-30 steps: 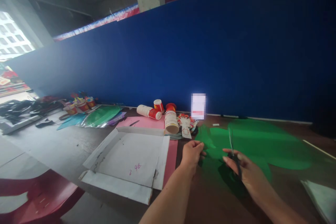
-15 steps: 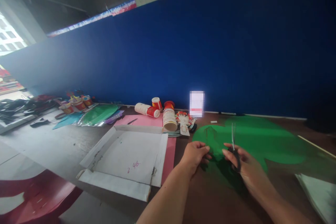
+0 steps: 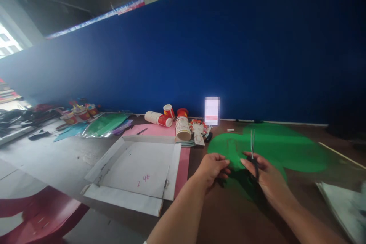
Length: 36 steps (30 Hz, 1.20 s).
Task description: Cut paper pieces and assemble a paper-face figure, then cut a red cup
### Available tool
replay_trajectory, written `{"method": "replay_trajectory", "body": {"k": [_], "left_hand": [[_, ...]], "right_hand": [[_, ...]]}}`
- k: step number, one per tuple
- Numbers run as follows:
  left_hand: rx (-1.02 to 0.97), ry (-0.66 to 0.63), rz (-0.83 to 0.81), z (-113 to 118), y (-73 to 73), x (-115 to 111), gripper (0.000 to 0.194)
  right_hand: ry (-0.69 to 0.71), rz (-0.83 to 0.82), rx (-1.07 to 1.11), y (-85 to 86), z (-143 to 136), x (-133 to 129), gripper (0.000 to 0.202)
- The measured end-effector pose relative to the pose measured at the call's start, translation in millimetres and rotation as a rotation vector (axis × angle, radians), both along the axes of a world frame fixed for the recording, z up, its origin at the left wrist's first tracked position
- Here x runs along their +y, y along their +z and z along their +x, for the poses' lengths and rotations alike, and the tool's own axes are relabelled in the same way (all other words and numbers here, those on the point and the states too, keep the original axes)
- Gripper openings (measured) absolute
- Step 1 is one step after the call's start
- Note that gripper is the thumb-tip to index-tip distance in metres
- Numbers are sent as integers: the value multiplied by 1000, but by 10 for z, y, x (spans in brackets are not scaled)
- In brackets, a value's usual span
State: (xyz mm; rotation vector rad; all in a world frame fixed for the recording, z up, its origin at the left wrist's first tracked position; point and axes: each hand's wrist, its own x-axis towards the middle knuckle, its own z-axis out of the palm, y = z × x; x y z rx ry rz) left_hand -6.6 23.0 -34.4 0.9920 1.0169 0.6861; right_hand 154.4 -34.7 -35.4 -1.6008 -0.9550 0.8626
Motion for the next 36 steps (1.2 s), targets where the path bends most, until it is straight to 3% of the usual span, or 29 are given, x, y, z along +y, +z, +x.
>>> {"method": "replay_trajectory", "body": {"k": [6,23,28,36], "left_hand": [[44,-49,-7,9,0,-22,13],[26,-25,48,12,-39,-1,20],[70,101,95,22,9,24,16],[183,285,150,-7,33,67,6]], "right_hand": [[26,15,64,-13,-10,22,47],[29,-21,-7,69,-61,-28,46],[41,-23,-113,120,-24,-8,51],[-5,-130,-423,72,79,34,40]]}}
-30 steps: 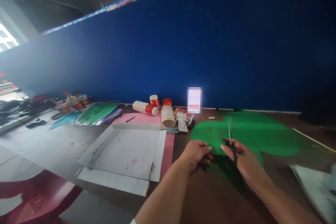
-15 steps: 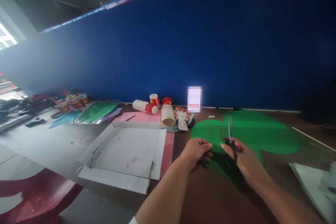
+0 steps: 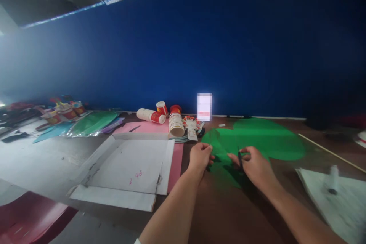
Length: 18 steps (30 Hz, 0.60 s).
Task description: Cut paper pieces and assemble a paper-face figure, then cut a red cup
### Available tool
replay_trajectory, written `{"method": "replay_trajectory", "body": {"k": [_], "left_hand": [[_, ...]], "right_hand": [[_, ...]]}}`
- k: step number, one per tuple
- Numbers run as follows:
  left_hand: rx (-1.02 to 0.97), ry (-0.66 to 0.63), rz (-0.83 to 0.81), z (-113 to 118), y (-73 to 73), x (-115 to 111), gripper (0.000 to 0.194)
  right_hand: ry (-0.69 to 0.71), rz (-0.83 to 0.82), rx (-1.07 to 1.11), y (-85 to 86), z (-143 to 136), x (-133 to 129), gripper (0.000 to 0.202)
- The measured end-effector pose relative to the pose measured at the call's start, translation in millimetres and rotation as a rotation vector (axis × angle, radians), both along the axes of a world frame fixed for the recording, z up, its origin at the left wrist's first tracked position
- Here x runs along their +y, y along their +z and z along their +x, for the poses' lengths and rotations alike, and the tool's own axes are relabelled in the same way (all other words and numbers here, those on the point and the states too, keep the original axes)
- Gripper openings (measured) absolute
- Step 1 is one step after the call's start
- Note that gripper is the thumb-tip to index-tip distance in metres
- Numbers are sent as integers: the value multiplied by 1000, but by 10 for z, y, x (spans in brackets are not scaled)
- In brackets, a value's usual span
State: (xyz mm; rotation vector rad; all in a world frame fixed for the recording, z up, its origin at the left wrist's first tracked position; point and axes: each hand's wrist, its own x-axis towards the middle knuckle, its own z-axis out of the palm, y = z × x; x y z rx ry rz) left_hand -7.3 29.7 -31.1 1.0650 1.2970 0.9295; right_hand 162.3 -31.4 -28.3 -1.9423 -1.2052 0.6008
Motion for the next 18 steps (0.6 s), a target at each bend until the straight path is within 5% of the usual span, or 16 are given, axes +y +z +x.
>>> {"method": "replay_trajectory", "body": {"k": [6,13,18], "left_hand": [[28,17,38,-9,8,-12,7],[55,-6,66,-26,7,-4,9],[81,-22,66,-35,-20,19,11]], "right_hand": [[1,-20,-97,-112,20,23,35],[132,82,86,-237,10,11,34],[137,81,-8,-207,-14,-7,25]]}}
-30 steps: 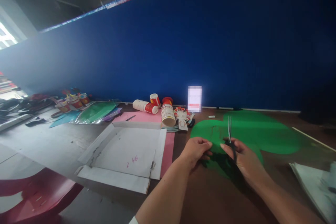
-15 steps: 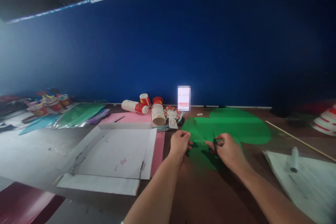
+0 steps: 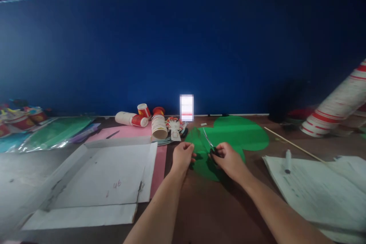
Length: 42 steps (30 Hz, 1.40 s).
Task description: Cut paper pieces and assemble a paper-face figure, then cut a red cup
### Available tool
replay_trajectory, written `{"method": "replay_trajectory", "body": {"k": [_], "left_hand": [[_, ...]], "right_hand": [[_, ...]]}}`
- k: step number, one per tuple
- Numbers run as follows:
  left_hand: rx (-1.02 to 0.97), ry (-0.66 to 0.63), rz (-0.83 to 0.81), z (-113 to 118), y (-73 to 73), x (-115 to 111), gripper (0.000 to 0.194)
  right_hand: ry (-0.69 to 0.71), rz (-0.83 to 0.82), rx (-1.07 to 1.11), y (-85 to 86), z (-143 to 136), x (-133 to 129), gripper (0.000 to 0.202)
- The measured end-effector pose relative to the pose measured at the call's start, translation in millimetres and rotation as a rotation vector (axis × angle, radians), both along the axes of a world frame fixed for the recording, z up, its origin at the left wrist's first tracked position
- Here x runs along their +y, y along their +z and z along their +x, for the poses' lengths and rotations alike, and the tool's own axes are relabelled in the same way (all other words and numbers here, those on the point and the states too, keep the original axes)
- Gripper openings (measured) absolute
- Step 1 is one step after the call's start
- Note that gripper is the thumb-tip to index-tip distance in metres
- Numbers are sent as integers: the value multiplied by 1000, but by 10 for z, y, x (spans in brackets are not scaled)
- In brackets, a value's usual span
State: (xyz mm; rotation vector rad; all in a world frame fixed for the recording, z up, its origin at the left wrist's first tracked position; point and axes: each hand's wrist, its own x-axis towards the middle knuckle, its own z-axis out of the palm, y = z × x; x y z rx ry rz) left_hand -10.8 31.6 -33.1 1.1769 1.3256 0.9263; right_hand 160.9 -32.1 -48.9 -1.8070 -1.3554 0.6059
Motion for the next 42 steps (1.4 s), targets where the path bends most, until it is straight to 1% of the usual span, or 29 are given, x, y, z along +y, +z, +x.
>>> {"method": "replay_trajectory", "body": {"k": [6,10,17,21,26,33,36,42], "left_hand": [[-6,-7,6,-2,10,-21,10],[2,-15,1,-4,8,-24,11],[-14,-31,32,6,-7,-27,10],[-9,-37,41,15,-2,-33,10],[-4,-37,25,30,-6,-37,10],[-8,-65,0,54,-3,-68,11],[-22,-64,4,60,-14,-57,10],[-28,-63,-2,57,-8,-49,10]], "right_hand": [[-71,-55,-226,146,0,-65,22],[-96,-86,-332,212,-25,-100,20],[-98,-99,-439,243,-51,-120,19],[-87,-83,-479,238,-56,-124,14],[-73,-109,-464,206,-41,-118,14],[-61,-137,-383,165,-20,-86,29],[-53,-133,-333,132,0,-67,33],[-52,-83,-266,59,44,-41,32]]}}
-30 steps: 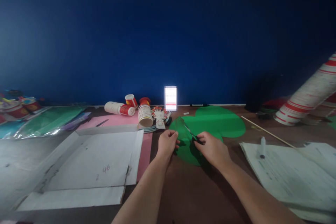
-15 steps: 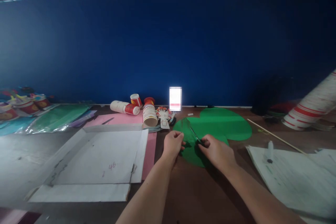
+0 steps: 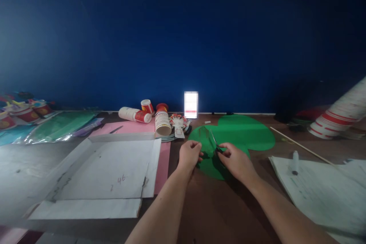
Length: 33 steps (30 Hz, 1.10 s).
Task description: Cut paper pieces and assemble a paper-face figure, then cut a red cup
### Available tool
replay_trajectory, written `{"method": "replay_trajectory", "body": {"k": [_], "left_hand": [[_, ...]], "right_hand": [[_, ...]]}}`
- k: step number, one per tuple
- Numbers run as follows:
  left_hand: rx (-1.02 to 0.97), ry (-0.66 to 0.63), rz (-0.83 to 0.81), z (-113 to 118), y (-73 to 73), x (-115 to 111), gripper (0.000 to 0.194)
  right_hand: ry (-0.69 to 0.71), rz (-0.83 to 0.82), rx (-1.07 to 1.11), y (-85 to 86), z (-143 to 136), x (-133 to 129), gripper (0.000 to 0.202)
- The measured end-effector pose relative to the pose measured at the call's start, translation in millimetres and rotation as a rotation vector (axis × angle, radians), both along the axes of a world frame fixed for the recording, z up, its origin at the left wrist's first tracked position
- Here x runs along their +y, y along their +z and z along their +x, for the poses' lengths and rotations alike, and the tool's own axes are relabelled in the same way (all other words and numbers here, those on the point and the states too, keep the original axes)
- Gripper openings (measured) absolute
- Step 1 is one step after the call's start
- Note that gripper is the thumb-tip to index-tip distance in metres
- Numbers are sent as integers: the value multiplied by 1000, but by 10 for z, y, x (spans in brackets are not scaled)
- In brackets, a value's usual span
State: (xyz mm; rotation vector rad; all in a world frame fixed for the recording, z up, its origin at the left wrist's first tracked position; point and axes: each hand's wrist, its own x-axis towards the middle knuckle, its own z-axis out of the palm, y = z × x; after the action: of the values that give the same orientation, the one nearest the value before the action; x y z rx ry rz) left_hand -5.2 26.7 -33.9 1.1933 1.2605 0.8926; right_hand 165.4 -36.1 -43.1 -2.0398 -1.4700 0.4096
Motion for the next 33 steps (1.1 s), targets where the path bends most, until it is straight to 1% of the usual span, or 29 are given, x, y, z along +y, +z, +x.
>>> {"method": "replay_trajectory", "body": {"k": [6,9,12,16,22,26,33], "left_hand": [[-42,34,-12,-7,0,9,10],[-114,81,-38,-20,-22,47,9],[-184,144,-28,-40,-35,85,11],[-222,193,-20,-55,-24,101,12],[-197,167,-19,-58,4,76,10],[-193,144,-9,-56,-6,72,9],[-188,149,3,-71,-31,88,12]], "right_hand": [[11,71,100,-6,5,19,33],[3,105,165,22,6,26,36],[3,114,211,41,5,26,35],[13,118,227,33,-10,21,34],[25,143,199,11,-28,9,36],[28,157,195,3,-26,7,35],[-5,210,219,62,-76,-19,33]]}}
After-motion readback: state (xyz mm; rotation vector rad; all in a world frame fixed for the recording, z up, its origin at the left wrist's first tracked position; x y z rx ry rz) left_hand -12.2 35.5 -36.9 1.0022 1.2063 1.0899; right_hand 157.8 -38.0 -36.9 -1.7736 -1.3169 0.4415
